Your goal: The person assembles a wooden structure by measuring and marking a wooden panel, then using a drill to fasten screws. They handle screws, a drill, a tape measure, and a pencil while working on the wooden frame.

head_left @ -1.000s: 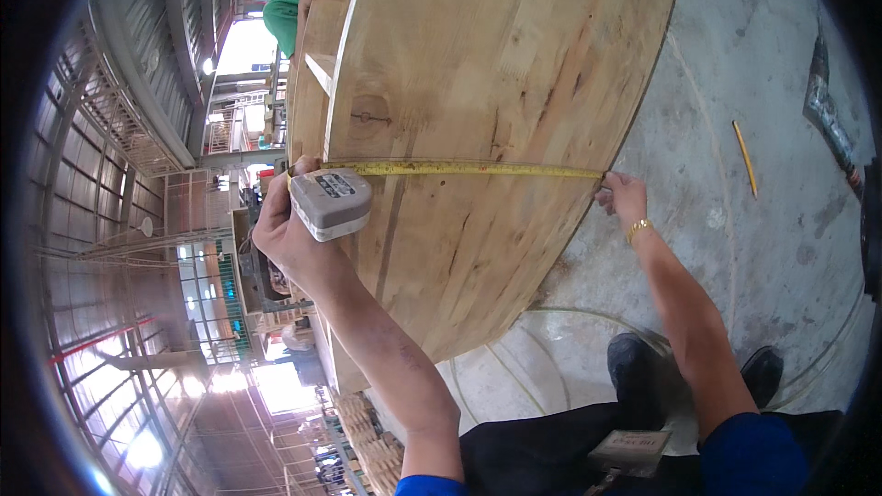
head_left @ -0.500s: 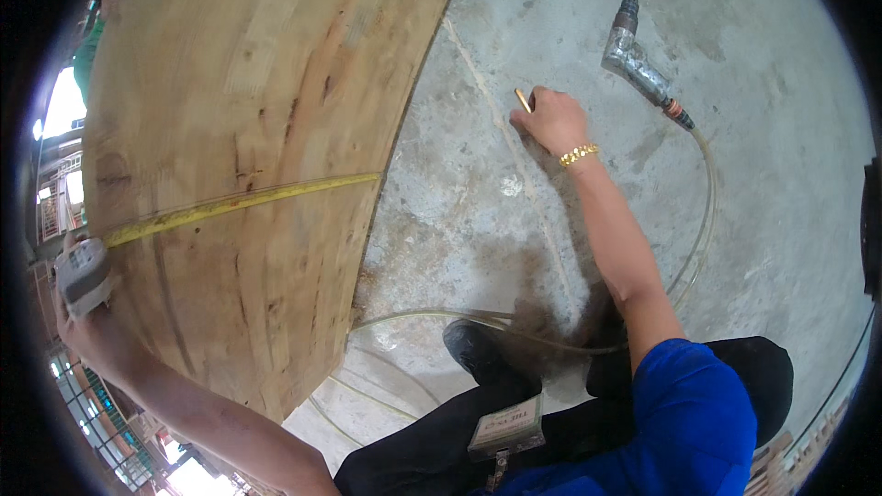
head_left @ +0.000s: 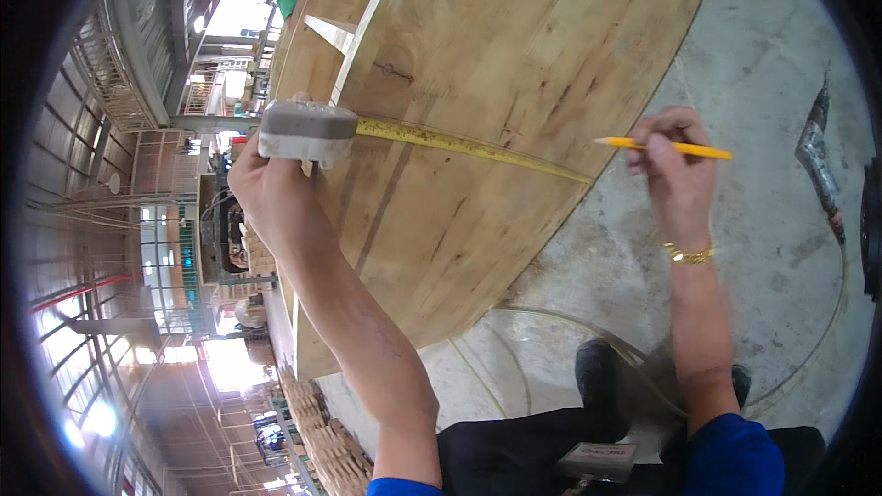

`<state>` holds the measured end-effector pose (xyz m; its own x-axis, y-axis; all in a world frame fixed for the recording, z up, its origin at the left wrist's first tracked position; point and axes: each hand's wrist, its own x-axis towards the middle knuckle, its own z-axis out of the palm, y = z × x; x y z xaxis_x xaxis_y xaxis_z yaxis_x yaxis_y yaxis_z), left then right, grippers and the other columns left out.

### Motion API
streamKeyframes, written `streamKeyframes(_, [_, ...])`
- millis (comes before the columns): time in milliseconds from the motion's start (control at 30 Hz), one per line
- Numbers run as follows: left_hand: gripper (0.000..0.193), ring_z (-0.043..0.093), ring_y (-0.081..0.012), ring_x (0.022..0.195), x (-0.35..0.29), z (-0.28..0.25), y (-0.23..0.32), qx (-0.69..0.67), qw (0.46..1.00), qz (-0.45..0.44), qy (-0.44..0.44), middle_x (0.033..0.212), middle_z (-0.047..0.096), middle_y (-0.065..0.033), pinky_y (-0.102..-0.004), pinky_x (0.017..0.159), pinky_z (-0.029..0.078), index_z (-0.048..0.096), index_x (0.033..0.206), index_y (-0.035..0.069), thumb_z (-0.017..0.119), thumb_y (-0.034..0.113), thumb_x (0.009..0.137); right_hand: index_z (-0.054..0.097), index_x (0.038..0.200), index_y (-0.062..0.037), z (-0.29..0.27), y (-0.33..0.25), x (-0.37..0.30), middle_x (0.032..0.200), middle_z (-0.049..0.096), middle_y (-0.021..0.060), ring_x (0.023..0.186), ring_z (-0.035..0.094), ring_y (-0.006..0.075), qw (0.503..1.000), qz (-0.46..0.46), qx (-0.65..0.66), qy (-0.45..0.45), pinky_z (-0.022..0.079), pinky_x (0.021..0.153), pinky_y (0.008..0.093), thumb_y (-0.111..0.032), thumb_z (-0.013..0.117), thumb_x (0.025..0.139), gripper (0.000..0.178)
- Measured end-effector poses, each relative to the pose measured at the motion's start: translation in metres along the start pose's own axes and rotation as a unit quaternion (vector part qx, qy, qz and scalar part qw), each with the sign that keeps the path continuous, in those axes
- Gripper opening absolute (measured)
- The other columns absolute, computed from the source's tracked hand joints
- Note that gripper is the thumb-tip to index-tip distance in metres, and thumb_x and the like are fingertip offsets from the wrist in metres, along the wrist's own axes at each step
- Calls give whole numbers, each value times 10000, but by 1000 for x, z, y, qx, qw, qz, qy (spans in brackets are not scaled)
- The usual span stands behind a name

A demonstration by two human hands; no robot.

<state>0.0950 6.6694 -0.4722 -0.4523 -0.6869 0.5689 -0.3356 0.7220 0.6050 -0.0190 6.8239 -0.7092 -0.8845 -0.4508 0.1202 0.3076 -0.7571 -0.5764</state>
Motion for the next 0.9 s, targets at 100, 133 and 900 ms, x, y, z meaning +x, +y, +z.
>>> streamKeyframes(100, [227,572,-94,699,0,8,2,-32,999,9,13,747,637,-62,-202,618,430,666,913,-39,571,132,797,481,900,-26,66,14,7,935,530,108,724,564,154,987,-63,112,-92,492,606,263,14,578,769,167])
streamKeyframes(133, [226,574,-95,692,-1,10,4,-41,999,14,17,741,635,-62,-204,610,433,666,906,-40,575,134,794,461,893,-44,78,23,14,979,503,121,725,558,172,977,-103,124,-141,490,601,280,32,569,756,190])
streamKeyframes(900, [165,585,-77,652,-5,5,-9,294,930,218,29,774,646,-66,-197,564,452,661,933,9,571,109,837,469,687,-21,152,61,42,781,484,96,626,580,150,943,-294,88,-125,487,518,264,179,584,649,234])
